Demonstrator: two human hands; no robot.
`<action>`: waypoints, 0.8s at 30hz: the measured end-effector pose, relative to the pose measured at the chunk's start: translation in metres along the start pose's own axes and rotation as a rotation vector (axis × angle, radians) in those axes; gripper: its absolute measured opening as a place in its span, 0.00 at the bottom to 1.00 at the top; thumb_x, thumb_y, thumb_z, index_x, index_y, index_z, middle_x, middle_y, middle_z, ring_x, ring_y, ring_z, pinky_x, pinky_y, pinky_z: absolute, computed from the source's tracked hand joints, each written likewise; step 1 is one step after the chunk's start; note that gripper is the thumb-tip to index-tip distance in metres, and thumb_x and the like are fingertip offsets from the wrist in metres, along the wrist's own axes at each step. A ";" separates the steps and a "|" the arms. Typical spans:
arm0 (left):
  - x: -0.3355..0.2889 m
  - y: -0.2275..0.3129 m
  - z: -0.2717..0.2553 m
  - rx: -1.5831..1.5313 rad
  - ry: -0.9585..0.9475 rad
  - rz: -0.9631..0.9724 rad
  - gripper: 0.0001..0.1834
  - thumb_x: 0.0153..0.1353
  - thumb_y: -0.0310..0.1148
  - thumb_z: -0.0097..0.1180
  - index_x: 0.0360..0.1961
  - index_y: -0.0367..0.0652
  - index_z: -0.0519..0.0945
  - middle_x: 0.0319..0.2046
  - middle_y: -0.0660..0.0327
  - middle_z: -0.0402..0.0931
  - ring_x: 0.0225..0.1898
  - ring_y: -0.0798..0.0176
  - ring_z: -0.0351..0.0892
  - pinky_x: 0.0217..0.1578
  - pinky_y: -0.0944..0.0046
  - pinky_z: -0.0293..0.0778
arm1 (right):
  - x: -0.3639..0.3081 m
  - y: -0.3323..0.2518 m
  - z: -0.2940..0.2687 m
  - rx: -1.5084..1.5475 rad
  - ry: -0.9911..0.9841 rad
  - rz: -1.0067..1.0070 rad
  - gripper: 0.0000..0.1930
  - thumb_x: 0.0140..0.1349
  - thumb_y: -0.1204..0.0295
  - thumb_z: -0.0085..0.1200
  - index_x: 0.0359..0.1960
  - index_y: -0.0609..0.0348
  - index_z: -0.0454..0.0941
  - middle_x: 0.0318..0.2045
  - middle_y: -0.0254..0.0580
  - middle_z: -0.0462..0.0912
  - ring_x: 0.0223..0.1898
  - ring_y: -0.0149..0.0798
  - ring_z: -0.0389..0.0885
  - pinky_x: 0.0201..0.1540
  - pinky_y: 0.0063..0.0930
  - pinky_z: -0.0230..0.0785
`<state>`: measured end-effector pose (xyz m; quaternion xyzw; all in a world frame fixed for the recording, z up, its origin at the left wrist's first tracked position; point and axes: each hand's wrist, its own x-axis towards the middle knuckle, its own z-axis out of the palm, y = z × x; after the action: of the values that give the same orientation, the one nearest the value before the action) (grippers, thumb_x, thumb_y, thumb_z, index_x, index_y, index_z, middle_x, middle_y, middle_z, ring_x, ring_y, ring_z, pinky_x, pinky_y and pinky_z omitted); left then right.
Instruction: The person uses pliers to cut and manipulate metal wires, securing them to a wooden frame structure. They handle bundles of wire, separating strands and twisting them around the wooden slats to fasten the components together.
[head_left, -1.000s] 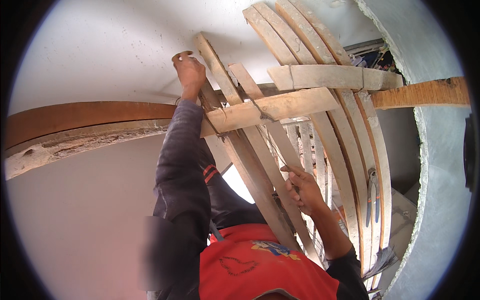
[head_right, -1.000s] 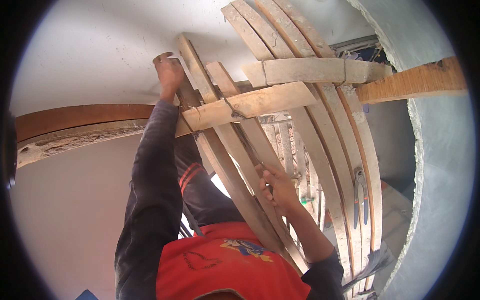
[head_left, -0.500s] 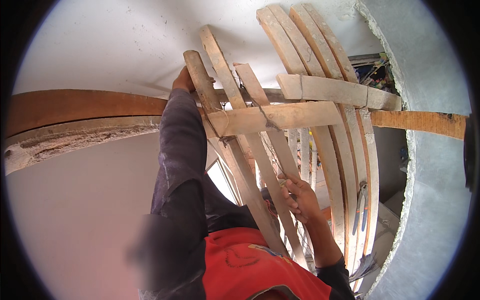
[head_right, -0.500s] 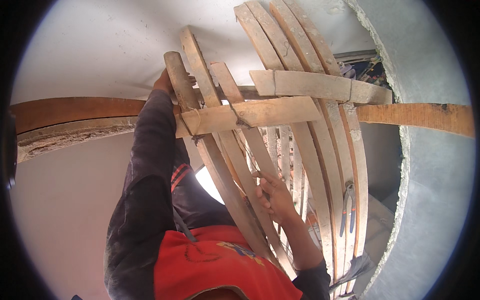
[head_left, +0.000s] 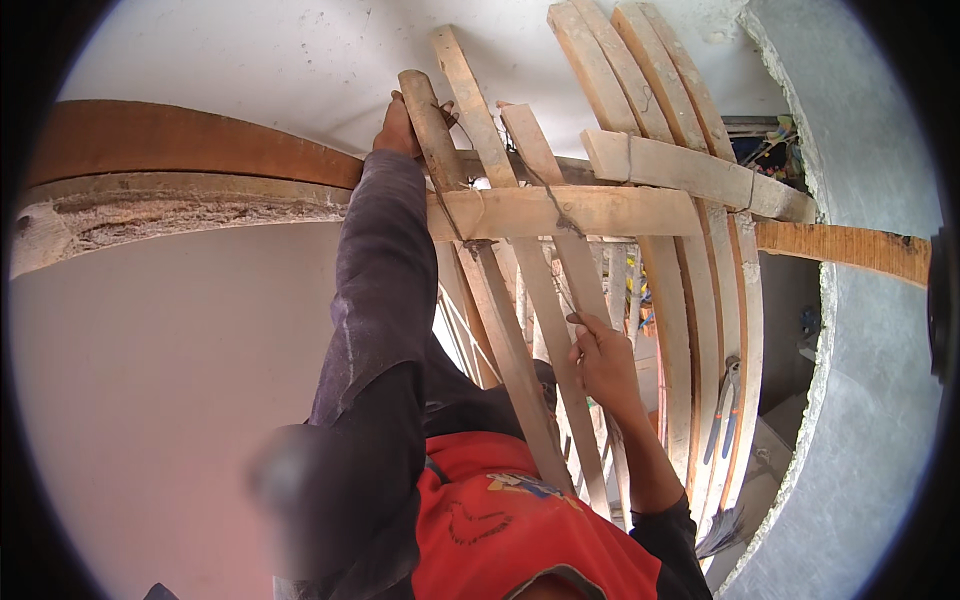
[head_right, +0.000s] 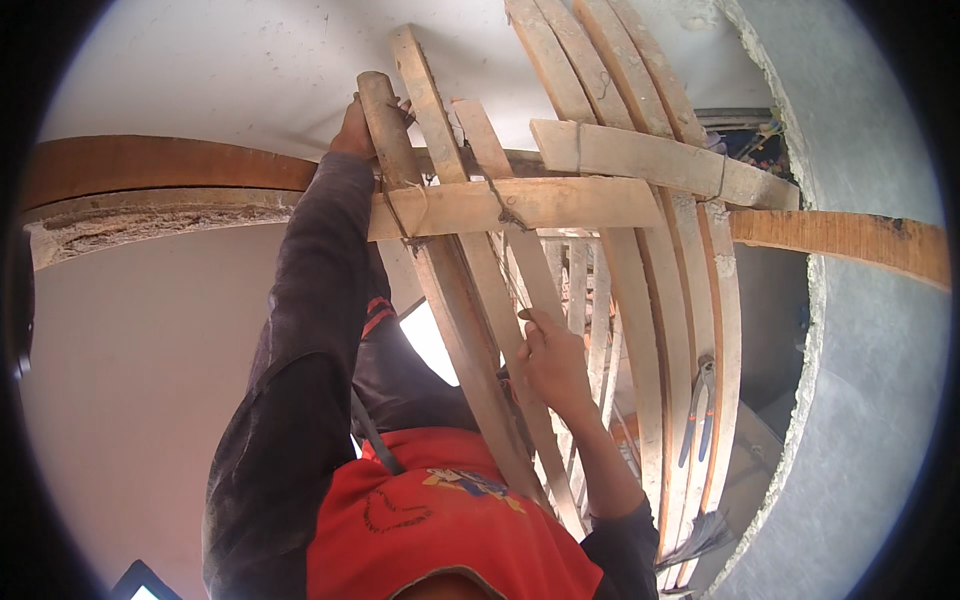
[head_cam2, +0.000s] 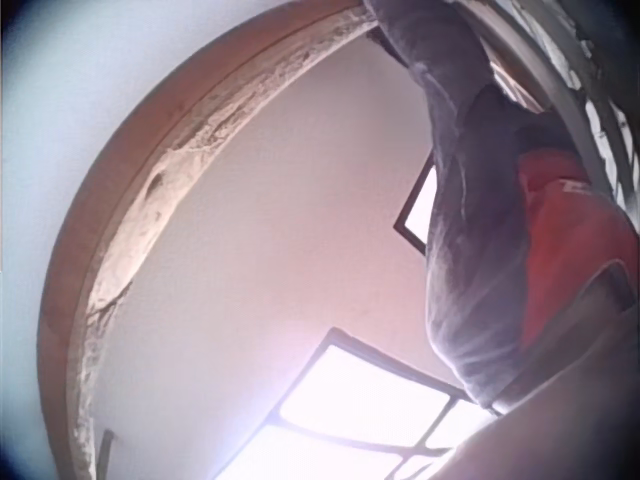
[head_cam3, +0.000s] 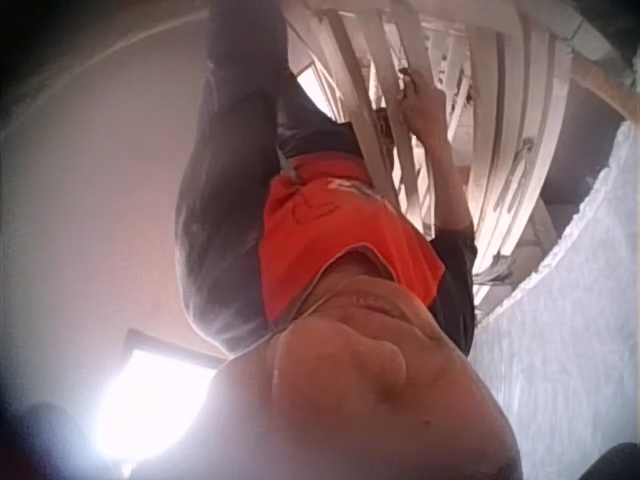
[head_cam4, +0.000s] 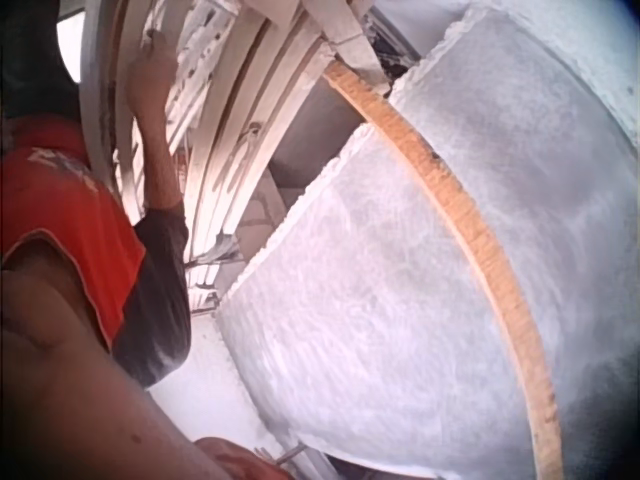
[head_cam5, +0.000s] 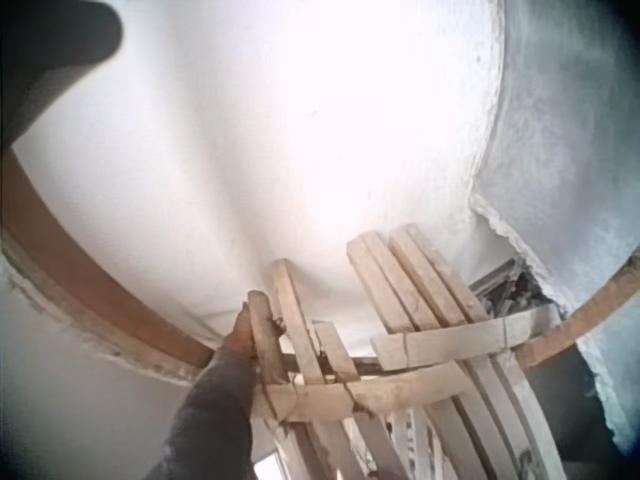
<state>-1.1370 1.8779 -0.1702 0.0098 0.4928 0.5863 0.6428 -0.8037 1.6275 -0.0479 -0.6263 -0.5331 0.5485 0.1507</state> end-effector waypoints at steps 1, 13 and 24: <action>-0.003 0.001 0.005 -0.011 0.022 0.010 0.31 0.67 0.56 0.32 0.48 0.33 0.65 0.37 0.45 0.67 0.38 0.46 0.74 0.44 0.47 0.76 | 0.003 0.003 0.002 -0.189 0.047 -0.151 0.14 0.65 0.71 0.42 0.46 0.68 0.73 0.18 0.48 0.77 0.17 0.39 0.76 0.21 0.33 0.67; -0.029 0.007 0.026 0.279 0.082 0.299 0.54 0.45 0.32 0.68 0.64 0.51 0.39 0.37 0.48 0.69 0.27 0.55 0.75 0.23 0.53 0.77 | 0.011 -0.014 0.009 -0.400 0.079 -0.146 0.14 0.58 0.78 0.43 0.44 0.70 0.75 0.24 0.65 0.77 0.29 0.60 0.79 0.34 0.47 0.68; -0.030 0.014 0.019 0.840 0.123 0.478 0.55 0.39 0.21 0.67 0.65 0.47 0.43 0.47 0.44 0.67 0.40 0.50 0.76 0.36 0.50 0.79 | 0.013 -0.007 0.011 -0.345 0.112 -0.184 0.14 0.57 0.80 0.44 0.44 0.69 0.76 0.25 0.65 0.78 0.29 0.59 0.79 0.33 0.46 0.70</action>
<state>-1.1299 1.8701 -0.1341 0.3466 0.7079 0.4673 0.4005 -0.8193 1.6371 -0.0534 -0.6212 -0.6648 0.3972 0.1201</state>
